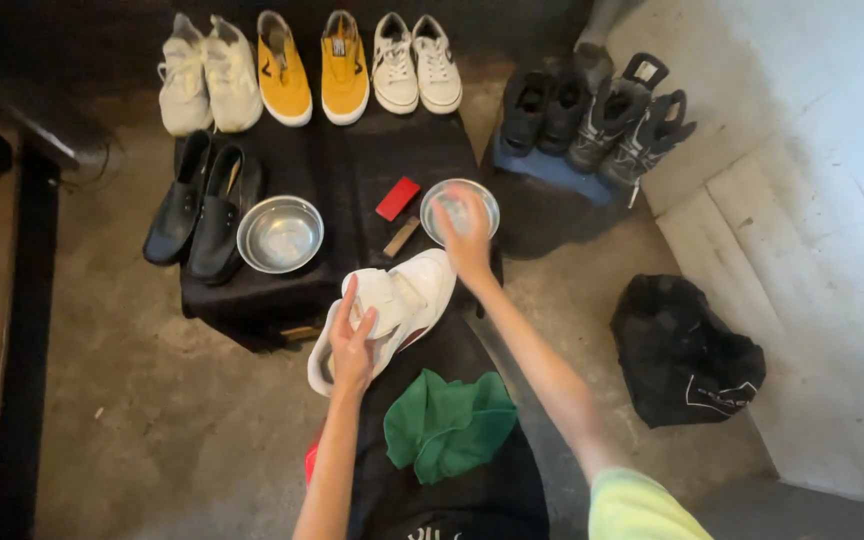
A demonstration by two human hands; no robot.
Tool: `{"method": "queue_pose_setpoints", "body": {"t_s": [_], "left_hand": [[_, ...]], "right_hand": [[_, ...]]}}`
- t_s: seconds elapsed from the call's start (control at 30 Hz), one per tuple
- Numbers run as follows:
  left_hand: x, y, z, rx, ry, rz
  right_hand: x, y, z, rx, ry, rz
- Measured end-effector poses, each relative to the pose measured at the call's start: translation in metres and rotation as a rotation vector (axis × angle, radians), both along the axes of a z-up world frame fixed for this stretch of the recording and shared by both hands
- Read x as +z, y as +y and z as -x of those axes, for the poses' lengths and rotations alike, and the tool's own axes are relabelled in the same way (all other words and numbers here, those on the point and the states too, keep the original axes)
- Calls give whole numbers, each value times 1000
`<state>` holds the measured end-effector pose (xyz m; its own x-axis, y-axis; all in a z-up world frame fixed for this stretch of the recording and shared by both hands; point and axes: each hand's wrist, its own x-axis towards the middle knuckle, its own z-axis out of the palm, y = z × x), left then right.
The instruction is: The person wipes a white sneaker with a green cloth, then uses a red sponge to scrub the shoe's upper and sole. The person repeatedly dips the sponge into a metal bowl of water and scrubs the shoe. The shoe remains on the person's lap throughout the clip.
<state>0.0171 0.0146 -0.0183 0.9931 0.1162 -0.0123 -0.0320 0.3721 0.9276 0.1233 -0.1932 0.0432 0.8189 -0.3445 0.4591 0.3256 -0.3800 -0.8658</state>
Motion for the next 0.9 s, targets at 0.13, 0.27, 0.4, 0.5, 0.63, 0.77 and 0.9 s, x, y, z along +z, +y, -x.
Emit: {"method": "queue_pose_setpoints", "body": {"t_s": [0.13,0.27,0.4,0.5,0.63,0.77,0.9], "left_hand": [[8,-5,-2,0,10,-5],[-4,-6,-1,-35,-2,-67],[-15,-8,0,-53,-88,-173],[-12,-14,5,-82,-90,-203],[-22,-18,6,-102,-71,-194],[-28,-15,-1,-32,-29,-36],[-27,-16,5,-88,31,252]], "right_hand": [[-30,-10,130,49,-181,140],[-44,-1,249,631,297,458],[-78,17,325,736,185,835],[-95,20,327,584,47,745],[-116,16,315,481,273,499],[-85,6,279,98,283,34],[-2,17,246,-19,113,-28]]}}
